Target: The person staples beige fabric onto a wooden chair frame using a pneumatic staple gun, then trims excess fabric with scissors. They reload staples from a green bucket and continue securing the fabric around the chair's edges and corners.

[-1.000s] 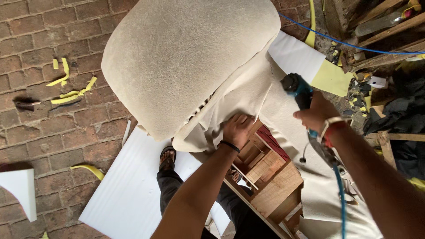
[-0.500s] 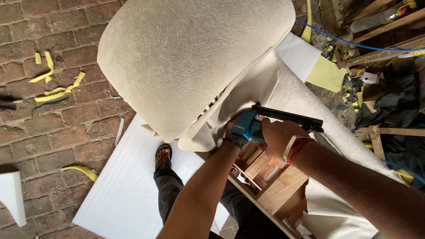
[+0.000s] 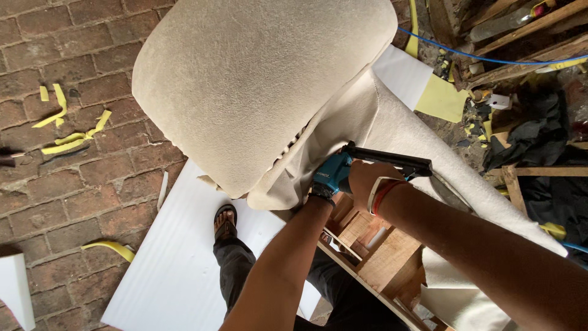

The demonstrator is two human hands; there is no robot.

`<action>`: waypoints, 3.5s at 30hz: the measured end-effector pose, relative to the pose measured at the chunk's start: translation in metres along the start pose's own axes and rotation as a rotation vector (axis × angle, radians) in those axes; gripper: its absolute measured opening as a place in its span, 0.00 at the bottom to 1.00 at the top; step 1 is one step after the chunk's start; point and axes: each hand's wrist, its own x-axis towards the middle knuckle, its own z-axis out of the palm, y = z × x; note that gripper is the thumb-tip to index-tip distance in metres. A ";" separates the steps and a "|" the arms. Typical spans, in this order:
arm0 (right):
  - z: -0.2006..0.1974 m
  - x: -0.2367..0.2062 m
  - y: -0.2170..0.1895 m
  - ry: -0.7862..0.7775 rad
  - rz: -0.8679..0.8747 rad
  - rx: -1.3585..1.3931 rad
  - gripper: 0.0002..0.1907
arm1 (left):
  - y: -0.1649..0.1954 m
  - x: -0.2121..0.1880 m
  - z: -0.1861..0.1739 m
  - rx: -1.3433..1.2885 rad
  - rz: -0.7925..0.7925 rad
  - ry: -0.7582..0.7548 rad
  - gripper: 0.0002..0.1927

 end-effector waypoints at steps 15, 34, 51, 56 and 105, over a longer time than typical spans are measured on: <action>0.013 0.000 0.019 0.029 -0.042 0.104 0.35 | 0.014 -0.003 -0.013 -0.259 0.005 0.103 0.16; 0.010 0.032 0.049 0.167 -0.068 1.041 0.13 | 0.017 -0.033 -0.018 0.056 0.114 0.231 0.22; 0.074 0.030 0.076 0.228 -0.078 1.503 0.11 | 0.015 -0.035 -0.032 0.086 0.219 0.379 0.23; 0.111 0.003 0.067 0.533 -0.378 0.995 0.33 | 0.003 -0.032 -0.028 0.180 0.115 0.172 0.22; 0.153 -0.076 0.055 0.614 -0.002 0.802 0.43 | -0.010 -0.048 -0.036 0.119 0.087 0.078 0.41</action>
